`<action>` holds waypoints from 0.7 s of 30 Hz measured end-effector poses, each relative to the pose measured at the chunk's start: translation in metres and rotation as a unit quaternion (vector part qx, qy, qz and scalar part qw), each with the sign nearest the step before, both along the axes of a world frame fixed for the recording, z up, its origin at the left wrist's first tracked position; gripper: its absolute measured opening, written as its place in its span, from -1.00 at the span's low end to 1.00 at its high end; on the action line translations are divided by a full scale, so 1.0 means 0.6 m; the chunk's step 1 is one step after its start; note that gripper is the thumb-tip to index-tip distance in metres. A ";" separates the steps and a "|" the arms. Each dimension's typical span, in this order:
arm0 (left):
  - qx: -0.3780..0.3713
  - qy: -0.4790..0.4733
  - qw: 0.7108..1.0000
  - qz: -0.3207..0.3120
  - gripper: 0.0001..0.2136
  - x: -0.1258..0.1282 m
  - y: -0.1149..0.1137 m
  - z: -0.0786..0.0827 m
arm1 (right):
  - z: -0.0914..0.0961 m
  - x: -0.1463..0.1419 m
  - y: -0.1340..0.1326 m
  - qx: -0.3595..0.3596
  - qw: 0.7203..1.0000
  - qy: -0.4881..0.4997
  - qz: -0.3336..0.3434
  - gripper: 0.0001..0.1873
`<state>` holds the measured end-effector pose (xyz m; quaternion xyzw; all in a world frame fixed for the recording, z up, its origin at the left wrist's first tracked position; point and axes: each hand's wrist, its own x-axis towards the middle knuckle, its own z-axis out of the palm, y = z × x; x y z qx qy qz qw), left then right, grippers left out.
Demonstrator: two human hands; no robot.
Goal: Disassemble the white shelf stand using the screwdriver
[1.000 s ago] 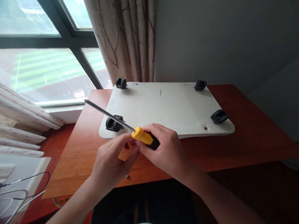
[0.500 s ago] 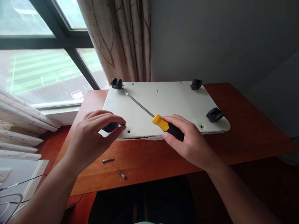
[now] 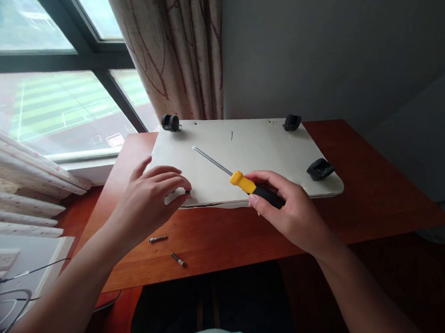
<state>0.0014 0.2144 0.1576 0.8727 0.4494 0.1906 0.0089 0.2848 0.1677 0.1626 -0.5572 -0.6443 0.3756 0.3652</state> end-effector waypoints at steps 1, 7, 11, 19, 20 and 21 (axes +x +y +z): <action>-0.002 0.003 1.000 -0.004 -0.91 -0.001 0.000 -0.001 | 0.001 0.002 0.000 0.003 1.000 -0.001 0.003 -0.55; 0.000 0.013 1.000 -0.018 -0.92 -0.003 -0.002 -0.004 | 0.018 0.013 -0.001 0.022 0.999 -0.007 0.027 -0.59; 0.020 -0.050 0.998 -0.014 -0.83 -0.014 -0.009 0.001 | 0.038 0.026 0.003 0.047 0.998 0.034 0.037 -0.67; -0.060 -0.434 0.897 0.051 -0.75 -0.074 -0.008 -0.049 | 0.111 -0.005 0.037 0.204 0.971 0.123 -0.038 -0.76; -0.071 -0.470 0.878 0.062 -0.76 -0.078 -0.003 -0.060 | 0.120 -0.014 0.043 0.223 0.967 0.116 -0.038 -0.78; -0.079 -0.491 0.865 0.068 -0.77 -0.081 0.003 -0.070 | 0.128 -0.024 0.051 0.238 0.965 0.108 -0.028 -0.79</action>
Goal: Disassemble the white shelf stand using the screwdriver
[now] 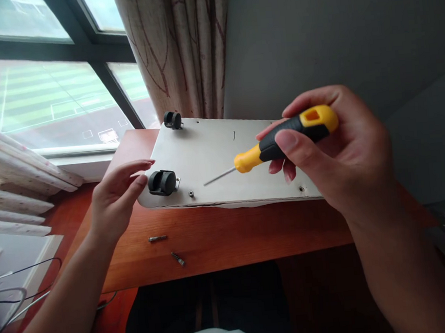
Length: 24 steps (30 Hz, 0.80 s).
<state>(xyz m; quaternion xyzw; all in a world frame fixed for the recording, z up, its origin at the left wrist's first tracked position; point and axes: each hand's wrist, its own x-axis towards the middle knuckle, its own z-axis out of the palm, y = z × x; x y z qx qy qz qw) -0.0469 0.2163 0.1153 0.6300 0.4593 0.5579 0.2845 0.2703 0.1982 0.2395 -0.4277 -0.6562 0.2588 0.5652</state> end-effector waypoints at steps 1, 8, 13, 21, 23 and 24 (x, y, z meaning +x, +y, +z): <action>-0.004 -0.013 1.000 0.002 -0.77 -0.001 0.006 -0.009 | 0.007 -0.009 0.008 0.007 1.000 -0.014 0.013 -0.80; 0.019 -0.053 0.998 0.005 -0.75 0.001 0.029 -0.043 | 0.010 -0.056 0.052 -0.001 0.992 -0.076 0.097 -0.68; 0.004 -0.077 0.997 -0.007 -0.75 0.000 0.025 -0.051 | 0.006 -0.071 0.062 0.014 0.992 -0.065 0.111 -0.68; -0.002 -0.100 0.995 -0.010 -0.77 0.003 0.025 -0.053 | 0.006 -0.076 0.071 0.020 0.989 -0.079 0.127 -0.67; -0.001 -0.103 0.995 -0.008 -0.78 0.004 0.026 -0.055 | 0.008 -0.079 0.069 0.018 0.987 -0.090 0.131 -0.66; 0.000 -0.104 0.995 -0.008 -0.78 0.004 0.026 -0.056 | 0.011 -0.080 0.067 0.017 0.986 -0.101 0.130 -0.66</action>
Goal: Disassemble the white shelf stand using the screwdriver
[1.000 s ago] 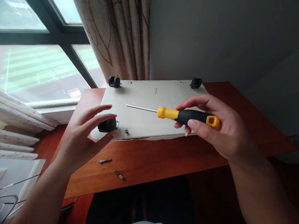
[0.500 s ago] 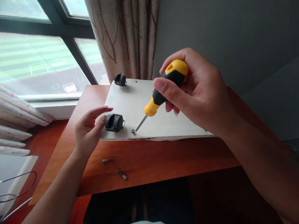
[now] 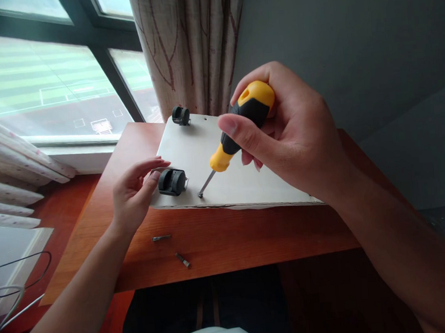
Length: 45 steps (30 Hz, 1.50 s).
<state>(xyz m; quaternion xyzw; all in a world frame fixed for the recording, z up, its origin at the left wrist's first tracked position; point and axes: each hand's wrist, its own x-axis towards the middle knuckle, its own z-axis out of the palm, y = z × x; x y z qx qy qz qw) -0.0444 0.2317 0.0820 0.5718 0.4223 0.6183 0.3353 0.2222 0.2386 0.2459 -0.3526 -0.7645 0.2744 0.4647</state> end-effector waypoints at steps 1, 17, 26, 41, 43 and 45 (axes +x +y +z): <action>0.000 -0.001 1.000 0.001 -0.78 0.000 0.000 -0.001 | 0.004 -0.001 -0.002 0.003 1.000 -0.014 -0.001 -0.65; 0.008 0.023 1.000 0.011 -0.81 0.001 -0.002 -0.002 | 0.090 -0.040 -0.008 0.043 0.956 -0.285 0.049 -0.61; -0.005 0.022 1.000 0.018 -0.79 0.004 -0.003 0.003 | 0.087 -0.056 0.007 -0.014 0.981 -0.191 0.029 -0.53; 0.003 0.036 0.999 0.019 -0.81 -0.001 -0.001 -0.002 | 0.090 -0.048 0.005 0.044 0.958 -0.282 0.025 -0.71; 0.003 0.036 0.999 0.018 -0.80 -0.001 0.000 -0.003 | 0.088 -0.048 0.004 0.044 0.964 -0.261 0.038 -0.66; 0.003 0.029 0.999 0.016 -0.81 0.000 -0.001 -0.002 | 0.086 -0.051 0.004 0.033 0.977 -0.211 0.025 -0.66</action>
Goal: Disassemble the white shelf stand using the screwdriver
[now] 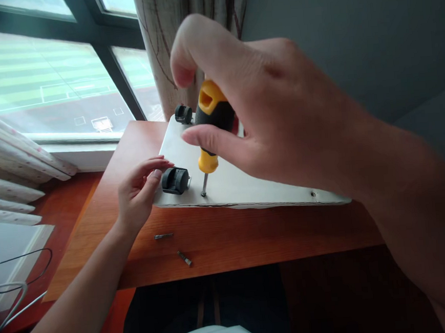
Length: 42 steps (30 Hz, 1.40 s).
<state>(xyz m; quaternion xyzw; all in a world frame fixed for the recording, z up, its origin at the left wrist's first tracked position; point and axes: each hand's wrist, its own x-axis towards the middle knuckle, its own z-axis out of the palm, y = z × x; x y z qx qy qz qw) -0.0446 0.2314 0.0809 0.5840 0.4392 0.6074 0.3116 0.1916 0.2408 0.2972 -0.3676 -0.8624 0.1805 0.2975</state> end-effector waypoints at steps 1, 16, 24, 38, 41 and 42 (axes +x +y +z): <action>-0.001 -0.004 1.000 -0.001 -0.81 0.001 0.000 0.001 | 0.000 -0.002 -0.001 -0.009 1.000 0.023 -0.011 -0.65; -0.002 -0.001 1.000 0.000 -0.81 0.002 -0.002 0.004 | 0.000 0.006 -0.008 0.040 0.997 -0.063 -0.038 -0.63; -0.007 -0.004 1.000 -0.001 -0.80 0.002 -0.002 0.003 | -0.002 0.001 -0.008 0.062 0.996 -0.058 -0.035 -0.60; -0.002 -0.009 1.000 -0.001 -0.81 0.003 -0.002 0.004 | 0.002 -0.001 -0.009 0.028 0.998 -0.027 -0.039 -0.62; 0.004 -0.009 1.000 -0.003 -0.82 0.003 -0.002 0.004 | 0.005 0.009 -0.009 0.075 0.988 -0.133 0.031 -0.67; 0.004 -0.010 1.000 -0.005 -0.82 0.003 -0.001 0.003 | 0.005 0.012 -0.009 0.106 0.981 -0.158 0.045 -0.65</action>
